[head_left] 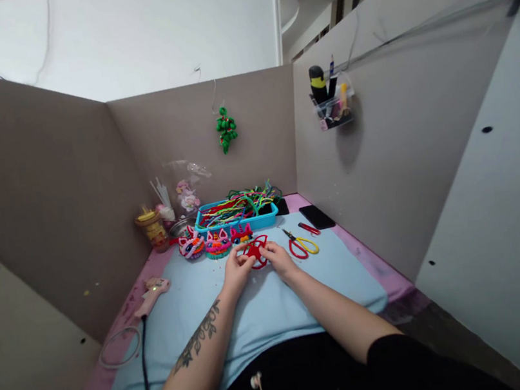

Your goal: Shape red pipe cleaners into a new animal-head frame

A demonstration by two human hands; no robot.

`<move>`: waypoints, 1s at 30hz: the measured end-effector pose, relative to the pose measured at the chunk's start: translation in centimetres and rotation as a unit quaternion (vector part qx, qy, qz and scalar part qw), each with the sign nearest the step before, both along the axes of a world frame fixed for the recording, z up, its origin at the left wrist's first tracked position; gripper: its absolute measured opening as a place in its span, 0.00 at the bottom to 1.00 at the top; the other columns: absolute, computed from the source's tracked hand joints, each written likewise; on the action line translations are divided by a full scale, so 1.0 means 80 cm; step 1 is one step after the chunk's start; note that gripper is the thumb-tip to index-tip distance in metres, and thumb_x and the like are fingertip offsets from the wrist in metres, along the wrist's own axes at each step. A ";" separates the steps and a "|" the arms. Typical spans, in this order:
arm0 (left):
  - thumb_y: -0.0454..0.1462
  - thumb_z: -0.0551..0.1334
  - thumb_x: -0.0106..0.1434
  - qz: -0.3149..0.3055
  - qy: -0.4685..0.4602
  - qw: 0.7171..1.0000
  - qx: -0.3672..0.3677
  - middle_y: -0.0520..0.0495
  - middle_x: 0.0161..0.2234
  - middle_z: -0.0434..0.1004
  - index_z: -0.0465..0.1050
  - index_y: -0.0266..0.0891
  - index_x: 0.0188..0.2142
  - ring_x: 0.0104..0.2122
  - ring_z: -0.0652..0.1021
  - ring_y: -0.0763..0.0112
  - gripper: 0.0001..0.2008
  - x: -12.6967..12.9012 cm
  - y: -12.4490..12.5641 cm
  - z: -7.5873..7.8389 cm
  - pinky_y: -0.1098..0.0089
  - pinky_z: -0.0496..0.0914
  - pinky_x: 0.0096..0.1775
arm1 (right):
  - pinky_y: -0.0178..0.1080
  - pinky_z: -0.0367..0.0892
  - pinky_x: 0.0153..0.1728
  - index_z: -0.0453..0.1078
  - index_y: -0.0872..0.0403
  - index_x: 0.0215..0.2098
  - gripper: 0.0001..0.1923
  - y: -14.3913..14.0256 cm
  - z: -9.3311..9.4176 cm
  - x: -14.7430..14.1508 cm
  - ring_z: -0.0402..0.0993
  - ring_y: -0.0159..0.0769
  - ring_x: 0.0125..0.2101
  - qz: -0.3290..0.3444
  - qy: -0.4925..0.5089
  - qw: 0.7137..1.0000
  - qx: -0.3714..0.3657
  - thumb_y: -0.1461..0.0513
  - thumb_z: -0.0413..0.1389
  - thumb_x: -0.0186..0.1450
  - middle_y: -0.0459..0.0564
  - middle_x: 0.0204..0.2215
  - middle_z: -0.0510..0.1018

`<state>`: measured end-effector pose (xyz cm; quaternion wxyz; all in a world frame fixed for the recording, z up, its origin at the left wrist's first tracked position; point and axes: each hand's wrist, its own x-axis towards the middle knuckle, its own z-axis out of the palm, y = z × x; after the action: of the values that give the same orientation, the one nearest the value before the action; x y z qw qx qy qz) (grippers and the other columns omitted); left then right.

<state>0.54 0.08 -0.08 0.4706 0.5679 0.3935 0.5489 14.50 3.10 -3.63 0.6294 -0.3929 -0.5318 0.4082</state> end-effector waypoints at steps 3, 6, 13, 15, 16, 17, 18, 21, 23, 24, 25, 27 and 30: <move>0.42 0.66 0.49 -0.004 -0.008 1.000 -0.005 0.59 0.18 0.67 0.62 0.34 0.48 0.17 0.65 0.80 0.28 0.000 0.000 0.001 0.77 0.58 0.23 | 0.38 0.59 0.40 0.63 0.54 0.16 0.19 -0.001 0.000 0.000 0.63 0.35 0.31 -0.013 -0.009 1.000 0.004 0.50 0.58 0.53 0.46 0.27 0.67; 0.43 0.65 0.51 -0.003 -0.005 1.000 -0.010 0.57 0.19 0.69 0.60 0.34 0.50 0.18 0.67 0.80 0.29 -0.001 0.000 -0.001 0.77 0.60 0.24 | 0.38 0.58 0.41 0.63 0.54 0.16 0.19 -0.003 0.003 0.001 0.63 0.35 0.33 -0.021 -0.008 1.000 0.008 0.49 0.57 0.53 0.47 0.28 0.67; 0.40 0.67 0.49 -0.042 -0.019 0.999 0.011 0.59 0.19 0.66 0.53 0.38 0.56 0.18 0.67 0.80 0.36 0.001 0.004 -0.010 0.78 0.60 0.23 | 0.38 0.58 0.42 0.63 0.54 0.17 0.17 -0.008 0.007 -0.001 0.63 0.35 0.33 -0.028 -0.030 0.999 0.011 0.51 0.56 0.54 0.46 0.28 0.65; 0.39 0.67 0.49 -0.041 -0.014 0.999 0.018 0.58 0.19 0.66 0.53 0.38 0.56 0.19 0.68 0.79 0.37 0.002 0.004 -0.012 0.77 0.60 0.24 | 0.38 0.58 0.42 0.63 0.54 0.18 0.16 -0.008 0.007 -0.002 0.63 0.35 0.34 -0.032 -0.047 0.998 0.023 0.52 0.56 0.54 0.46 0.28 0.64; 0.39 0.67 0.49 -0.033 -0.010 0.999 0.022 0.58 0.19 0.67 0.53 0.38 0.56 0.19 0.68 0.78 0.37 0.003 0.004 -0.012 0.77 0.60 0.23 | 0.38 0.58 0.41 0.63 0.54 0.18 0.16 -0.008 0.006 -0.002 0.63 0.35 0.33 -0.035 -0.057 0.997 0.028 0.52 0.56 0.55 0.46 0.28 0.64; 0.39 0.67 0.49 -0.024 -0.005 0.999 0.027 0.58 0.19 0.67 0.53 0.38 0.56 0.19 0.68 0.78 0.37 0.003 0.004 -0.012 0.77 0.60 0.23 | 0.37 0.58 0.41 0.63 0.54 0.18 0.16 -0.008 0.006 -0.003 0.62 0.35 0.33 -0.036 -0.066 0.997 0.033 0.52 0.56 0.55 0.46 0.28 0.64; 0.39 0.67 0.49 -0.016 0.000 0.999 0.032 0.58 0.19 0.67 0.54 0.38 0.55 0.18 0.68 0.78 0.36 0.003 0.003 -0.011 0.78 0.60 0.22 | 0.37 0.58 0.40 0.62 0.54 0.18 0.16 -0.008 0.005 -0.003 0.62 0.35 0.33 -0.036 -0.074 0.996 0.036 0.52 0.56 0.55 0.45 0.28 0.64; 0.38 0.66 0.49 -0.003 0.004 0.999 0.039 0.60 0.17 0.64 0.56 0.38 0.53 0.16 0.64 0.81 0.33 0.002 0.002 -0.008 0.79 0.57 0.21 | 0.37 0.59 0.39 0.62 0.54 0.18 0.16 -0.008 0.005 -0.003 0.62 0.35 0.32 -0.031 -0.090 0.995 0.040 0.52 0.55 0.56 0.45 0.27 0.64; 0.38 0.67 0.49 0.001 0.002 0.999 0.033 0.61 0.16 0.62 0.56 0.38 0.52 0.15 0.63 0.82 0.32 0.001 0.001 -0.007 0.79 0.56 0.20 | 0.37 0.59 0.39 0.62 0.54 0.18 0.16 -0.008 0.004 -0.002 0.62 0.35 0.32 -0.023 -0.098 0.994 0.042 0.52 0.55 0.56 0.45 0.28 0.64; 0.38 0.67 0.48 0.003 0.001 1.000 0.030 0.62 0.16 0.61 0.56 0.38 0.51 0.15 0.62 0.82 0.32 0.001 0.001 -0.006 0.79 0.56 0.20 | 0.37 0.59 0.39 0.63 0.54 0.18 0.16 -0.008 0.003 -0.002 0.62 0.34 0.32 -0.018 -0.101 0.994 0.043 0.52 0.55 0.56 0.45 0.28 0.64; 0.38 0.67 0.48 0.002 0.001 1.000 0.028 0.62 0.16 0.61 0.56 0.38 0.50 0.15 0.62 0.82 0.32 0.000 0.001 -0.006 0.79 0.55 0.20 | 0.37 0.59 0.39 0.63 0.54 0.18 0.16 -0.008 0.003 -0.001 0.62 0.34 0.32 -0.014 -0.101 0.994 0.043 0.52 0.56 0.56 0.45 0.28 0.64; 0.38 0.67 0.48 -0.007 -0.001 1.000 0.027 0.62 0.16 0.61 0.56 0.38 0.51 0.15 0.62 0.82 0.33 -0.001 0.002 -0.006 0.79 0.56 0.21 | 0.37 0.59 0.38 0.63 0.54 0.18 0.16 -0.006 0.001 -0.001 0.62 0.34 0.32 -0.012 -0.097 0.994 0.045 0.52 0.56 0.55 0.45 0.28 0.64; 0.40 0.67 0.49 -0.030 -0.005 0.999 0.010 0.61 0.17 0.63 0.52 0.38 0.55 0.16 0.64 0.81 0.37 -0.001 0.001 -0.005 0.78 0.58 0.22 | 0.36 0.59 0.36 0.62 0.54 0.18 0.17 -0.002 -0.002 0.000 0.62 0.33 0.30 -0.025 -0.067 0.997 0.039 0.51 0.56 0.55 0.45 0.26 0.64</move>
<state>0.43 0.20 -0.48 0.4829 0.5813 0.3680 0.5417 14.50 2.95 -3.75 0.6174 -0.4078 -0.5783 0.3437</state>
